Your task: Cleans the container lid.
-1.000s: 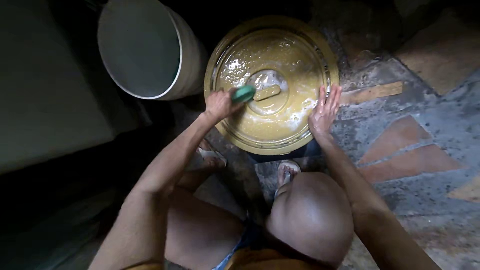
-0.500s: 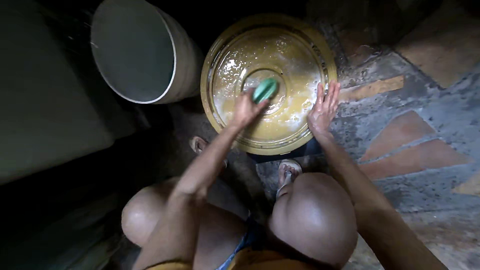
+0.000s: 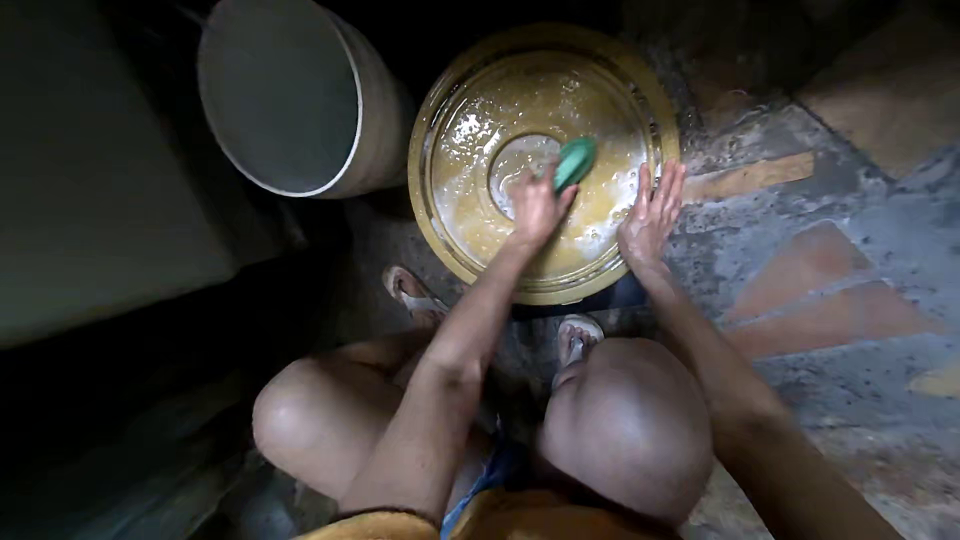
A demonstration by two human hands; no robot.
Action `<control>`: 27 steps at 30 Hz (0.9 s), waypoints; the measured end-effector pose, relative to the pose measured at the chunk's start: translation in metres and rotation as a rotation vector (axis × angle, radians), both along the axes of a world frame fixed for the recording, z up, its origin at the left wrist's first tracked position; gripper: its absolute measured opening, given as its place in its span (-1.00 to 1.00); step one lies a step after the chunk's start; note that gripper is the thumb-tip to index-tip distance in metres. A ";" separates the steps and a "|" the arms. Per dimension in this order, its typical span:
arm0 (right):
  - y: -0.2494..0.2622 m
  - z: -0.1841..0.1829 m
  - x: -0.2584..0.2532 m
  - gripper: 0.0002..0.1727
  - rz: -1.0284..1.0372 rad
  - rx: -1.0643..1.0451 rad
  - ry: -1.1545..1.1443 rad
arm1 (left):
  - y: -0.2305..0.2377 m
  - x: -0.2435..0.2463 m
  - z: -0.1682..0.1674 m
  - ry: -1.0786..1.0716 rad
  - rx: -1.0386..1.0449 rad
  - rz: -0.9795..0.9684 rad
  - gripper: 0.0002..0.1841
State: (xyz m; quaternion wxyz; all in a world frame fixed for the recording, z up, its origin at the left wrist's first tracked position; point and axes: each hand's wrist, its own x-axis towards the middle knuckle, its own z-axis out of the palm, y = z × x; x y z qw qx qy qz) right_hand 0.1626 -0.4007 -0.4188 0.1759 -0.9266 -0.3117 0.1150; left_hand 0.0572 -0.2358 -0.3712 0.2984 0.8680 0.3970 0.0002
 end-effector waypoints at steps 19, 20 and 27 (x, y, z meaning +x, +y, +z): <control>0.003 -0.001 0.004 -0.10 0.005 -0.011 0.001 | 0.017 -0.066 0.049 0.441 -0.037 -0.339 -0.37; 0.004 -0.002 0.005 -0.10 0.004 -0.006 -0.009 | 0.034 -0.067 0.055 0.539 -0.058 -0.377 -0.38; -0.004 0.008 -0.001 -0.08 0.023 0.037 0.062 | 0.109 -0.086 0.058 0.450 0.003 -0.553 -0.42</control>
